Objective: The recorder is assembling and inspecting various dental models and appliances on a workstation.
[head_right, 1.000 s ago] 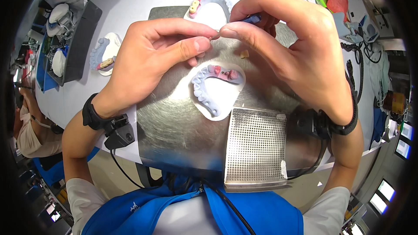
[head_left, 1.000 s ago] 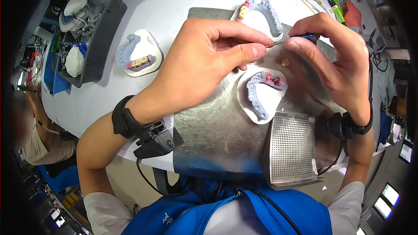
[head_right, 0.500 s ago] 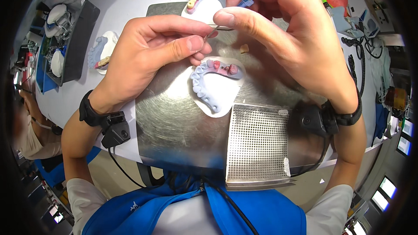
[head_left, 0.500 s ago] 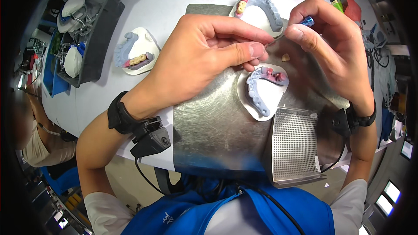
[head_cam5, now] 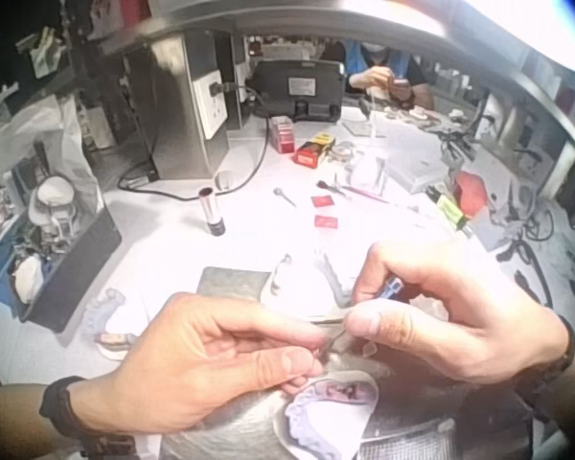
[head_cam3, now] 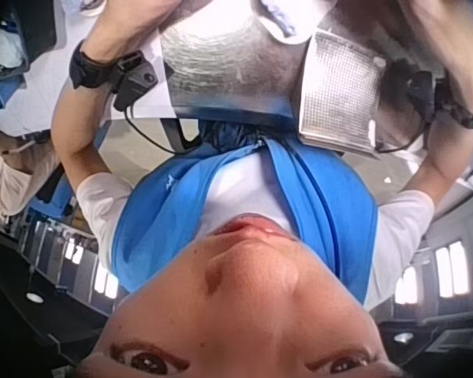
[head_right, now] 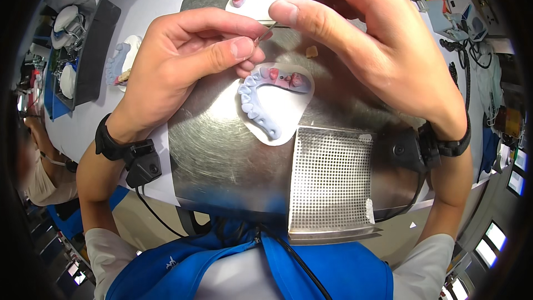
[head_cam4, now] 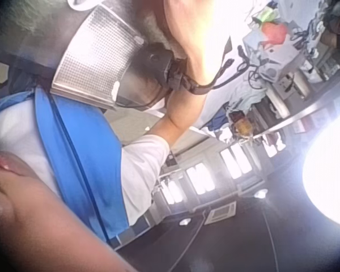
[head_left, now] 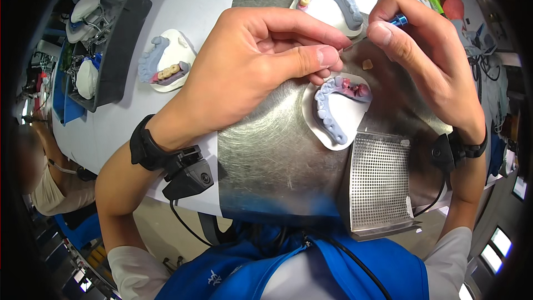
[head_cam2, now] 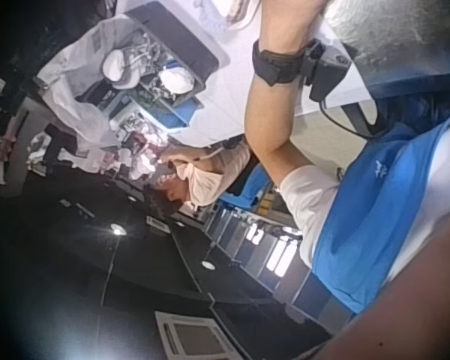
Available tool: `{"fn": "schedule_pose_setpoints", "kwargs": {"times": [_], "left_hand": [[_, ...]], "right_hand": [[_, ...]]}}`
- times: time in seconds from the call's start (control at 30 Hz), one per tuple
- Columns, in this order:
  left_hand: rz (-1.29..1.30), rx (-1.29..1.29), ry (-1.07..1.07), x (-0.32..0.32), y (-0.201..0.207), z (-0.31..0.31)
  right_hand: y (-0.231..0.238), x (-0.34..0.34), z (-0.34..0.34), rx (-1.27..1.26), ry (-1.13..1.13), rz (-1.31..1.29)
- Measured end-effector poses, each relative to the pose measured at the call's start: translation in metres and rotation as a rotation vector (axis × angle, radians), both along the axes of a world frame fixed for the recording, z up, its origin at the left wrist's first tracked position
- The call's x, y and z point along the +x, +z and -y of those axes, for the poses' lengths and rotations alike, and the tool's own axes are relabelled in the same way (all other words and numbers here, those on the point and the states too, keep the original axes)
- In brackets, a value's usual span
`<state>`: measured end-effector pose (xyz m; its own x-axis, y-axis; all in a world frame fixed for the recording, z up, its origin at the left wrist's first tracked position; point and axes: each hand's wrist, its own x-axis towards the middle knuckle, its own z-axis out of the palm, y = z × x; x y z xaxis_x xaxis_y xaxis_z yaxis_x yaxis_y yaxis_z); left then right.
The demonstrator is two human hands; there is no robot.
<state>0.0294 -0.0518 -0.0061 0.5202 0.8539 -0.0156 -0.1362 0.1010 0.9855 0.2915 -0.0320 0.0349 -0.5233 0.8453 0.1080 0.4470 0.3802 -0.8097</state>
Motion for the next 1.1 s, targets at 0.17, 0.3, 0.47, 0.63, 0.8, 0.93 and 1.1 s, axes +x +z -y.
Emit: {"fn": "schedule_pose_setpoints", "kwargs": {"times": [0.17, 0.3, 0.47, 0.63, 0.8, 0.93, 1.1], "left_hand": [[0.005, 0.007, -0.009, -0.001, 0.000, 0.000], [-0.014, 0.026, -0.004, 0.000, 0.000, 0.000], [-0.030, 0.011, -0.021, -0.002, 0.000, 0.000], [-0.080, 0.039, -0.024, -0.003, 0.003, 0.001], [-0.084, 0.019, -0.043, -0.003, 0.003, -0.001], [-0.039, 0.044, -0.014, -0.002, -0.003, 0.001], [-0.039, 0.050, 0.004, 0.000, -0.001, 0.001]], "right_hand": [[0.008, 0.006, -0.002, -0.012, 0.047, -0.025], [0.012, 0.014, -0.006, -0.081, 0.075, 0.197], [0.007, 0.009, -0.002, 0.025, 0.095, 0.050], [0.009, 0.011, -0.003, 0.134, 0.126, 0.150], [0.004, 0.006, 0.001, 0.108, 0.105, 0.034], [0.008, 0.006, -0.003, -0.040, 0.029, 0.124], [0.004, 0.007, -0.004, 0.074, 0.012, 0.303]]}}
